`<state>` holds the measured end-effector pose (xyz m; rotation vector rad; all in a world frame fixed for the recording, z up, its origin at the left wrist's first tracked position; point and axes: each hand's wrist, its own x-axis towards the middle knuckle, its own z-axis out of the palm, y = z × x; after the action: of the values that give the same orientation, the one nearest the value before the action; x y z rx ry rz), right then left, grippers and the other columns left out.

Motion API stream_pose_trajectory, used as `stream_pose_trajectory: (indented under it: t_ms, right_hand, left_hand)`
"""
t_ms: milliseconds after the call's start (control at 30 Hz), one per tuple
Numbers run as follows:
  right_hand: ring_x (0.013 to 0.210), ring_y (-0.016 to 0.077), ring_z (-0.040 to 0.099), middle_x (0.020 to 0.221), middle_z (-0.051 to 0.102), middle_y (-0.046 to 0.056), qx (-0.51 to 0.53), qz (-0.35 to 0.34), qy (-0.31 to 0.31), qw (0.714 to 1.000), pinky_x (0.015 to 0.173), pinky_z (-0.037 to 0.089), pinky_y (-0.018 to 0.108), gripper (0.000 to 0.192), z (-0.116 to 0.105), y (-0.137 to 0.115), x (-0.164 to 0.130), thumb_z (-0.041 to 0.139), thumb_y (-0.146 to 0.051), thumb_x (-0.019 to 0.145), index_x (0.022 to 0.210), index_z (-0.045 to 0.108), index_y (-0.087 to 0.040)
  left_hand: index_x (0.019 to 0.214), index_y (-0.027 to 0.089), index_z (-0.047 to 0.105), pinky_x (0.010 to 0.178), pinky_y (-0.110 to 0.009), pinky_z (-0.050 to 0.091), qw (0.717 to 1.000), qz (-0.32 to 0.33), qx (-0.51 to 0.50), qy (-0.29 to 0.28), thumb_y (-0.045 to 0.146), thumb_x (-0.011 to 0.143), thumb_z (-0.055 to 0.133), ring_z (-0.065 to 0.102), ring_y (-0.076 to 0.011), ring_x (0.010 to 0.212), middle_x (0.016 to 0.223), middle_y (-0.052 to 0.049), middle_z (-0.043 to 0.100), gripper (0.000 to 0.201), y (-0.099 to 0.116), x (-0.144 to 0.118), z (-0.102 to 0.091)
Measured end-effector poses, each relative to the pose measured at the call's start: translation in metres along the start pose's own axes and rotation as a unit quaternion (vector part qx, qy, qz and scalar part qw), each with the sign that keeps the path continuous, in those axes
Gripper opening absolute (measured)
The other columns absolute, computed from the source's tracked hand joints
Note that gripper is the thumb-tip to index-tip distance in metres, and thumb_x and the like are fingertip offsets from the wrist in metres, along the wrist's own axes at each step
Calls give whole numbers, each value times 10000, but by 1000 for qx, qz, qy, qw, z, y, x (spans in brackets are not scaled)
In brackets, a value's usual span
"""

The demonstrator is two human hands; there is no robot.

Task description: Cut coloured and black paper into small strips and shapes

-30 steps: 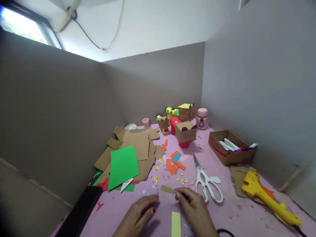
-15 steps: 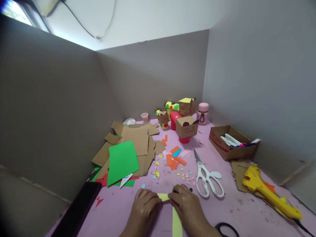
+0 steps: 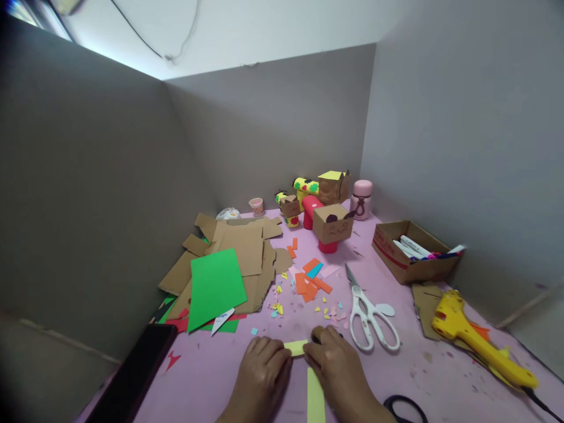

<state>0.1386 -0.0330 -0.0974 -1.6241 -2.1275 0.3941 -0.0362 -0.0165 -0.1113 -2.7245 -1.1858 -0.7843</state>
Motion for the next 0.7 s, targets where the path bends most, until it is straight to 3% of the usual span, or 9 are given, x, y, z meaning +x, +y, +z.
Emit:
stream_pose_trajectory:
  t_ms: [300,700]
  right_hand:
    - [807,214,595,824,646,58,51,31,26,998,717,455,316,201,2,4,6,532,-139,876,768,696,-183]
    - [785,243,563,801,604,77,43,58,58,996,713,428,373,164,10,1,7,508,-113,849,722,604,-150]
  left_hand:
    - [749,187,627,717,-358,401,975,-177,-126,-39,190,864,524,545,-218,800,804,-48,614,155,-6,3,-10]
    - [707,185,586,705,-350,382,969,-233,-78,-23,198,831,525,545,-221,780,776,-40,600,139,-2,7,-3]
